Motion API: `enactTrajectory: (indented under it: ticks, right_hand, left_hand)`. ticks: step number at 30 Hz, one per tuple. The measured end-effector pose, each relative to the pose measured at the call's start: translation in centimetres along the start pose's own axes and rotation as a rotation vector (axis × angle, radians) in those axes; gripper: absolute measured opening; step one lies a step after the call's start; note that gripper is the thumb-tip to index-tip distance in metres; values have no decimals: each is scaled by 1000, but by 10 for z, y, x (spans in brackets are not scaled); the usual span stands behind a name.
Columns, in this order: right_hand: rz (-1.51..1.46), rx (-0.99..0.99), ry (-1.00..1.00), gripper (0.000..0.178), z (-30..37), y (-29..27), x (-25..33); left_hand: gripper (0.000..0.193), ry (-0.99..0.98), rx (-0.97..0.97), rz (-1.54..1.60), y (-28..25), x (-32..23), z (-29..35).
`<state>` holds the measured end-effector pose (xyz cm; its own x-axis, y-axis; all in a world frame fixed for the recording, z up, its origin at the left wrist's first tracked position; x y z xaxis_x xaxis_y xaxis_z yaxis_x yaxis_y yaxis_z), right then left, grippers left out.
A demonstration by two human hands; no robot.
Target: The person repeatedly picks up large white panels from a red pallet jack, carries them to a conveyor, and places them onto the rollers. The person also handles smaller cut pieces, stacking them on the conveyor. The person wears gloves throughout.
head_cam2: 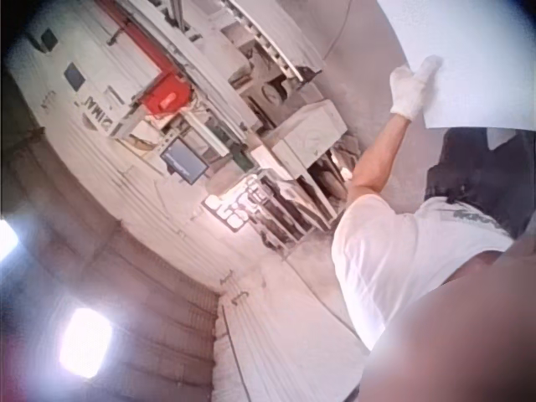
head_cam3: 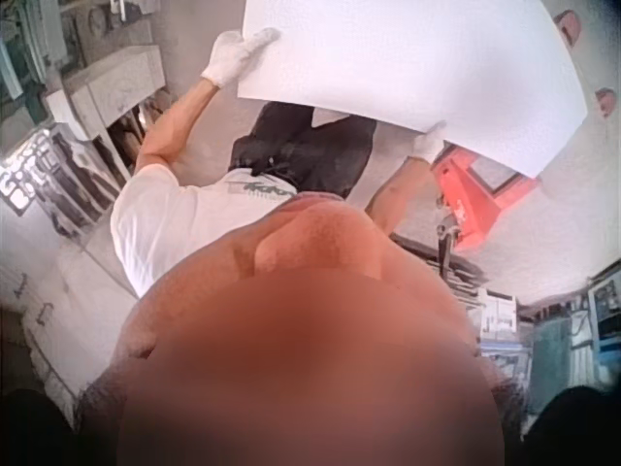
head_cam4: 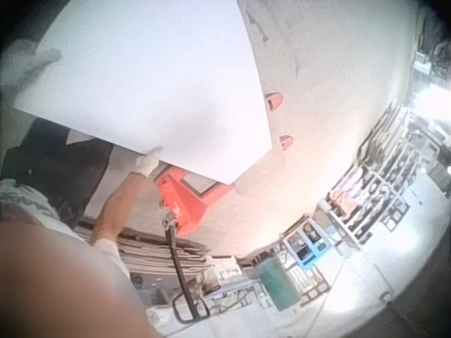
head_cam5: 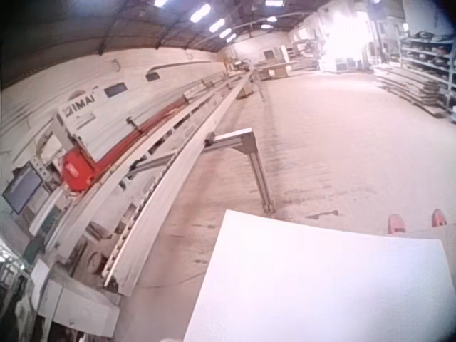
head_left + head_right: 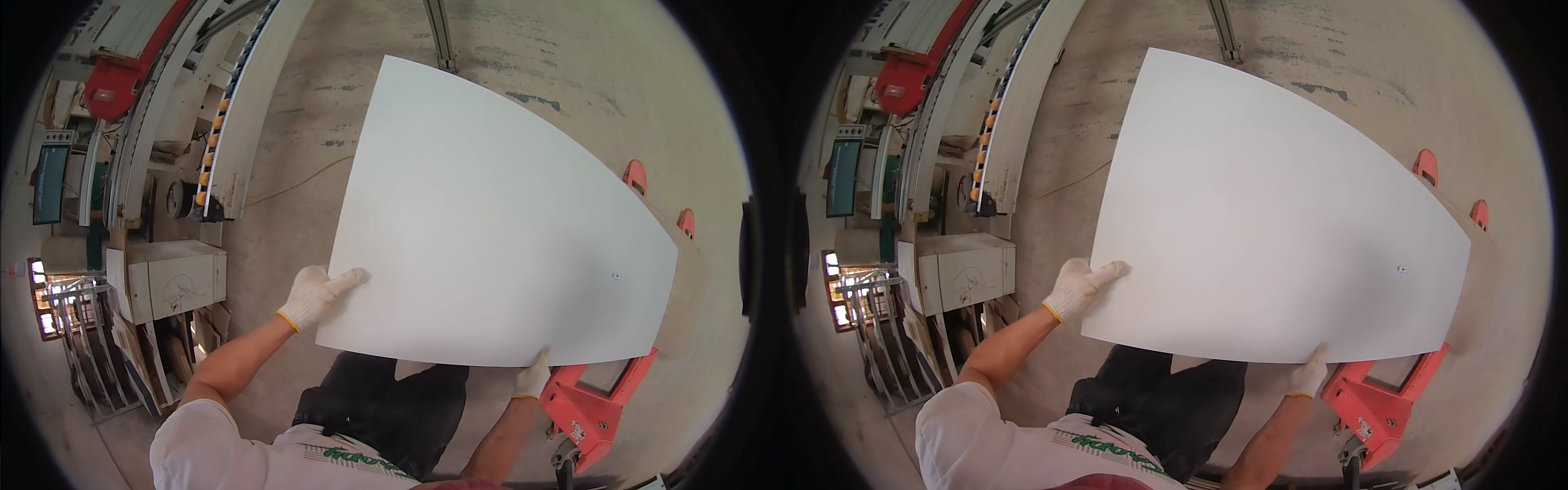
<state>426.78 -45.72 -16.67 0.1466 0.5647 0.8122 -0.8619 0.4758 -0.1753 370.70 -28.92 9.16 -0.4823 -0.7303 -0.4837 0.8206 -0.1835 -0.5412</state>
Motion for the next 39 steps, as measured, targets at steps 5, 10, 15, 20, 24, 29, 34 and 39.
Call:
enactTrajectory:
  ticks: [5,10,15,20,24,29,34,39]
  right_hand:
    - [-550,-19,279,57,84,93,48]
    - [-683,136,342,57,141,186,75]
    - [858,-132,-333,68,78,137,68]
    - [-713,-278,343,67,-54,91,-52]
    - [-443,-245,432,80,-98,88,-79]
    - [-480,-397,473,86,-88,83,-73]
    - [-434,-328,459,86,-61,110,-42]
    - [-426,-258,453,83,1,162,-16]
  left_hand:
    - [66,89,-36,36,-112,-5,20]
    - [52,157,-79,94,-231,2,17]
    - [42,249,-173,180,-309,-15,21]
    - [54,205,-256,58,-376,-14,21]
    - [57,164,-289,-16,-392,-14,16]
    - [56,171,-350,-14,-387,-20,18]
    - [52,172,-430,-105,-420,-26,20]
    - [50,166,-487,-212,-498,-24,51]
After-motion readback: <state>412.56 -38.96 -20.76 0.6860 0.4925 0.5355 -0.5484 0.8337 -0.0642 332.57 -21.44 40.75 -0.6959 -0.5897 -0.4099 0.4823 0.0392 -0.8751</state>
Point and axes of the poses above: each hand's wrist, its own z-axis away from the middle knuckle, its own y-axis out of the palm, x = y × z, the point moved 9 cm from there along -z, towards the middle knuckle
